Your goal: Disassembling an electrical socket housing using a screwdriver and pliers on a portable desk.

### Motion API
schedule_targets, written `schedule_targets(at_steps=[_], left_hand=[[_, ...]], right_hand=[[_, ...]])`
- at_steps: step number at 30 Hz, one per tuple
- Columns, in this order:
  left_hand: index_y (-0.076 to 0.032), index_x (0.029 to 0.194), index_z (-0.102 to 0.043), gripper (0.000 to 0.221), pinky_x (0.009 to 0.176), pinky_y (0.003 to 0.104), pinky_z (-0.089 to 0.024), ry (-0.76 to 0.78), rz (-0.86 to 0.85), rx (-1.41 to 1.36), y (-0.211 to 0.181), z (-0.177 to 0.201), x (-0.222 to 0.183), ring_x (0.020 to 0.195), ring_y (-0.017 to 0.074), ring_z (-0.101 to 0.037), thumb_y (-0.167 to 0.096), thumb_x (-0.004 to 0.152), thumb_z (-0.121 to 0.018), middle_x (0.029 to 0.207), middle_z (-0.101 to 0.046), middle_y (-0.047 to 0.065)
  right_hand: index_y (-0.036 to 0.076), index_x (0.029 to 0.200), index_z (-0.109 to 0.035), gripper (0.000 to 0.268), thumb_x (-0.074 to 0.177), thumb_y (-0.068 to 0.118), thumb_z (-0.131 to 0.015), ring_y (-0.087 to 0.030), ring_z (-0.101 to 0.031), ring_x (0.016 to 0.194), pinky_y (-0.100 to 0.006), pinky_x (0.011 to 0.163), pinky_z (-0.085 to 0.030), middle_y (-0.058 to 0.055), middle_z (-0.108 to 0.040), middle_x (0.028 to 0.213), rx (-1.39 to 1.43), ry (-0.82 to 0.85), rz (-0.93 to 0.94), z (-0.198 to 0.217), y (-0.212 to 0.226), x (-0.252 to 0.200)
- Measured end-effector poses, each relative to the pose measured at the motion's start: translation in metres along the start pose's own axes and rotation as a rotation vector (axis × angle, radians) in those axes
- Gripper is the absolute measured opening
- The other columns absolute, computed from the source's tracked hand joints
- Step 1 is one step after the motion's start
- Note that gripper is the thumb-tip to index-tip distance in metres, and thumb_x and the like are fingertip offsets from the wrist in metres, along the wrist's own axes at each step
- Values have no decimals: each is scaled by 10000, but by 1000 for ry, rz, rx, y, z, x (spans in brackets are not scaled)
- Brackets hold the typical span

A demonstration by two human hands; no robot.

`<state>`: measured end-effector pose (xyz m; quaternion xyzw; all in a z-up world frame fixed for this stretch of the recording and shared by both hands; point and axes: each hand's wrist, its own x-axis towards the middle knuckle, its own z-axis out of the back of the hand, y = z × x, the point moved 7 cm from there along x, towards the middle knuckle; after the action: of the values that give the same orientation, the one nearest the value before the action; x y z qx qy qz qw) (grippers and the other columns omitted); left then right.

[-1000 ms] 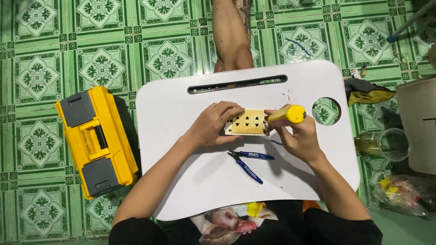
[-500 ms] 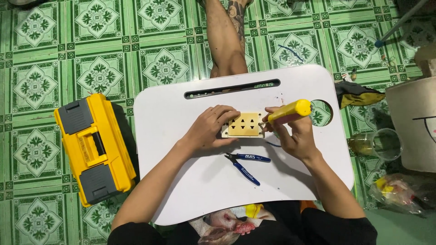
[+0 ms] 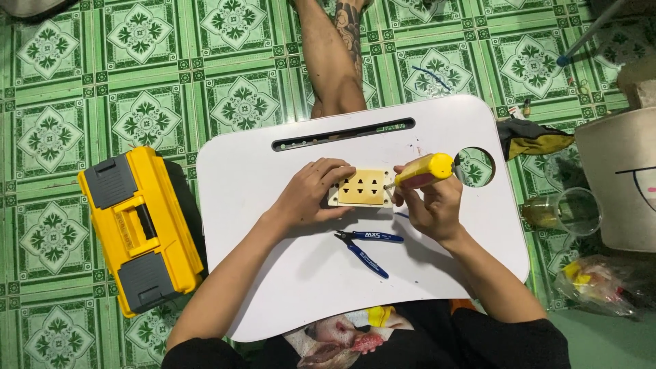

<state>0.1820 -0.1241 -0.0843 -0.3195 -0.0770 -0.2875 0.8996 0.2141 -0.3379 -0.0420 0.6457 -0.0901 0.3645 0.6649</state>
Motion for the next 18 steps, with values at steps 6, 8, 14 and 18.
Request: schedule_targets(at_steps=[6, 8, 14, 18], left_hand=[[-214, 1403, -447, 691, 910, 362, -532, -6, -8, 9, 1, -1, 0, 1112, 250, -608, -580, 861, -670, 1219, -571, 60], [-217, 1401, -446, 692, 916, 359, -533, -2, -4, 12, 0, -1, -1, 1111, 248, -611, -586, 859, -668, 1217, -572, 62], [-218, 1397, -442, 693, 927, 357, -532, 18, 11, 23, 1, -2, -1, 1111, 243, -609, -580, 856, -681, 1213, -567, 54], [-223, 1396, -442, 698, 932, 356, -528, 21, 12, 26, 2, -4, -2, 1117, 234, -606, -580, 849, -688, 1217, -563, 42]], right_hand=[[-68, 1181, -659, 224, 983, -11, -570, -186, -737, 612, -300, 579, -629, -161, -684, 942, 25, 9, 38, -3, -8, -4], [-83, 1185, -640, 231, 984, -17, -547, -186, -737, 592, -303, 548, -628, -165, -693, 935, 44, 23, 41, -6, -10, -9], [-69, 1249, -596, 267, 1008, -25, -491, -166, -732, 577, -331, 590, -643, -139, -711, 908, 32, 84, 9, -12, 6, 3], [-72, 1202, -629, 249, 994, 12, -520, -155, -734, 562, -296, 569, -633, -133, -736, 869, 97, 104, -70, -10, 0, 1]])
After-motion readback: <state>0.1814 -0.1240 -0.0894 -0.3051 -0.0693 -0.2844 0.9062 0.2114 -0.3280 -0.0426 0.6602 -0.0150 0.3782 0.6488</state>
